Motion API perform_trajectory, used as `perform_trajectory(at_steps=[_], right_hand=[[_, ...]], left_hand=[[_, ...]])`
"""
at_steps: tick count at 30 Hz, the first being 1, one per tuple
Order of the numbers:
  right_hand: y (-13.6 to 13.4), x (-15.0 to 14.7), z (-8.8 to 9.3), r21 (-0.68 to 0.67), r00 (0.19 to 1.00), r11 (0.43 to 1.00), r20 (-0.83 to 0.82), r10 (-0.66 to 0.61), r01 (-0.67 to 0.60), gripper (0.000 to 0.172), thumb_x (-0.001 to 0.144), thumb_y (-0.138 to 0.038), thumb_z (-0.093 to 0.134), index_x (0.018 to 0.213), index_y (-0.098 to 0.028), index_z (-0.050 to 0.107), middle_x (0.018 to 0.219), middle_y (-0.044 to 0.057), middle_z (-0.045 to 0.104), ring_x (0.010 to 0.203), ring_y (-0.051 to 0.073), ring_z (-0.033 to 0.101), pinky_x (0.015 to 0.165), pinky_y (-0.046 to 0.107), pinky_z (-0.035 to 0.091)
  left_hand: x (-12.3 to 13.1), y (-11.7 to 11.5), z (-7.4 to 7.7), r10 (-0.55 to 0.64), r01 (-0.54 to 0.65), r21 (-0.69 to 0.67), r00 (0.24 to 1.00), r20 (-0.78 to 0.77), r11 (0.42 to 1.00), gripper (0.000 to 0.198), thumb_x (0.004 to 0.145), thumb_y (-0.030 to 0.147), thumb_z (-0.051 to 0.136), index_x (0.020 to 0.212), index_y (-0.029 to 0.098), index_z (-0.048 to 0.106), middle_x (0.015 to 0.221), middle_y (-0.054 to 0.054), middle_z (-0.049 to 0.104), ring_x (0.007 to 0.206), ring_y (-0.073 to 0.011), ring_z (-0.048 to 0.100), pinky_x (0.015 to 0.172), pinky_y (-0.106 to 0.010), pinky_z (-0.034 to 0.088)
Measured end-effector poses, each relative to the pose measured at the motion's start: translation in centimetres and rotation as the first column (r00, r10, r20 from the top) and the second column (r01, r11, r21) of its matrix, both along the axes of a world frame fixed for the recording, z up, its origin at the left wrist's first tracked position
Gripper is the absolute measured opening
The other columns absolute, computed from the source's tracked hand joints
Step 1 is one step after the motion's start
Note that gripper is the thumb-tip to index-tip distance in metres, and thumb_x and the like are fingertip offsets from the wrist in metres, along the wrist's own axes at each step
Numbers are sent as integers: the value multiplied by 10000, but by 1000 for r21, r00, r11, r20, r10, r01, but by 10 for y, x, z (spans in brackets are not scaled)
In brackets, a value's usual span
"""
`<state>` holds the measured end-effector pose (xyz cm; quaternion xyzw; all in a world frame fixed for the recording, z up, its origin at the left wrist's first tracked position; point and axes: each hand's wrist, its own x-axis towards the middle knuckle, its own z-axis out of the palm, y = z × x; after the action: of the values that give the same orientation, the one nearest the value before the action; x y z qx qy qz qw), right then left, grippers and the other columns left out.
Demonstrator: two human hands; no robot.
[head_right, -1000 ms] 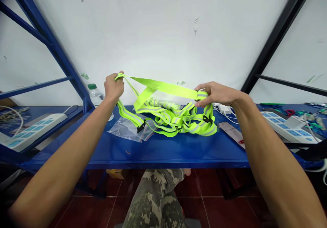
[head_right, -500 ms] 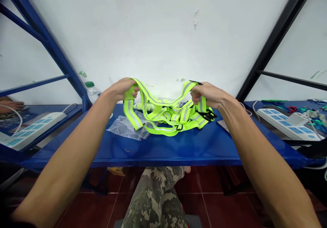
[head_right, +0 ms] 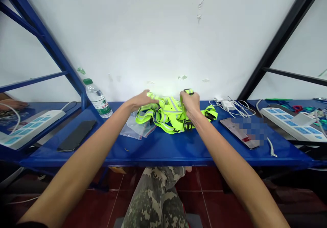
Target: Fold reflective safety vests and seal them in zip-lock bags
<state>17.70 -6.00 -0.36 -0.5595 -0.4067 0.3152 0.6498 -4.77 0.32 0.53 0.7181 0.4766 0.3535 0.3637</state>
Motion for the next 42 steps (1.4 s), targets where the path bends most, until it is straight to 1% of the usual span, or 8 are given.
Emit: perform_trajectory(at_steps=[7,14,19,22,27,32,37,42], right_hand=[[-11,21,-19,-270,762,775,174,623,-572,395,525,-432,877,732,-177,658,810,63,708,819,237,662,750,365,520],[-29,45,2,-405,482,689,504,716,-600,571,685,-502,765,1196,-260,689,1281,80,645,1194,307,581,1035,468,453],[-79,59,4,-646,84,540,597,798,-539,964,572,-453,835,1449,-331,453,1548,50,370,1386,377,380,1114,484,365],[-97,57,-22,-718,-27,561,625,780,-411,731,545,-274,837,1245,-261,627,1528,102,367,1410,398,324,1103,493,351],[-89,51,-56,-442,172,767,805,568,-466,86,801,-242,631,880,-232,663,1085,92,662,1043,280,607,897,407,461],[-75,46,-33,-131,522,887,767,374,-442,199,832,-419,651,927,-246,680,938,55,710,783,228,647,719,357,498],[-65,41,10,406,970,914,220,-108,10,341,768,-477,720,1028,-272,639,891,13,675,775,188,668,680,322,542],[-54,16,7,251,982,960,-107,153,-122,402,598,-449,841,826,-238,586,774,-14,634,682,170,652,618,308,545]], left_hand=[[-23,-41,-3,-215,323,161,856,-469,933,325,671,334,674,941,158,627,1055,-89,634,920,-212,585,803,-329,470],[-23,-51,-26,-246,412,8,560,-791,911,677,561,362,793,1198,256,588,1492,-124,331,1345,-393,346,1063,-500,342],[-30,-40,-40,-187,360,65,621,-761,931,675,696,277,639,1343,222,453,1307,-121,552,1146,-296,565,954,-395,452],[-30,-36,-42,-113,306,150,694,-711,940,562,710,231,584,1269,192,548,1227,-98,632,1106,-283,596,951,-368,453],[-29,-39,-23,-7,66,117,896,-443,991,589,617,474,758,1101,141,706,990,-89,704,979,-314,639,801,-343,499],[-28,-49,27,-232,239,35,963,-140,970,277,617,418,799,744,176,753,758,-48,701,749,-210,650,644,-292,481],[-25,-58,69,-199,178,93,918,343,980,327,637,373,826,864,150,749,834,-66,729,737,-195,672,671,-311,531],[-11,-54,44,-92,147,-67,851,517,987,406,602,417,859,839,118,720,837,-86,742,687,-183,671,667,-324,553]])
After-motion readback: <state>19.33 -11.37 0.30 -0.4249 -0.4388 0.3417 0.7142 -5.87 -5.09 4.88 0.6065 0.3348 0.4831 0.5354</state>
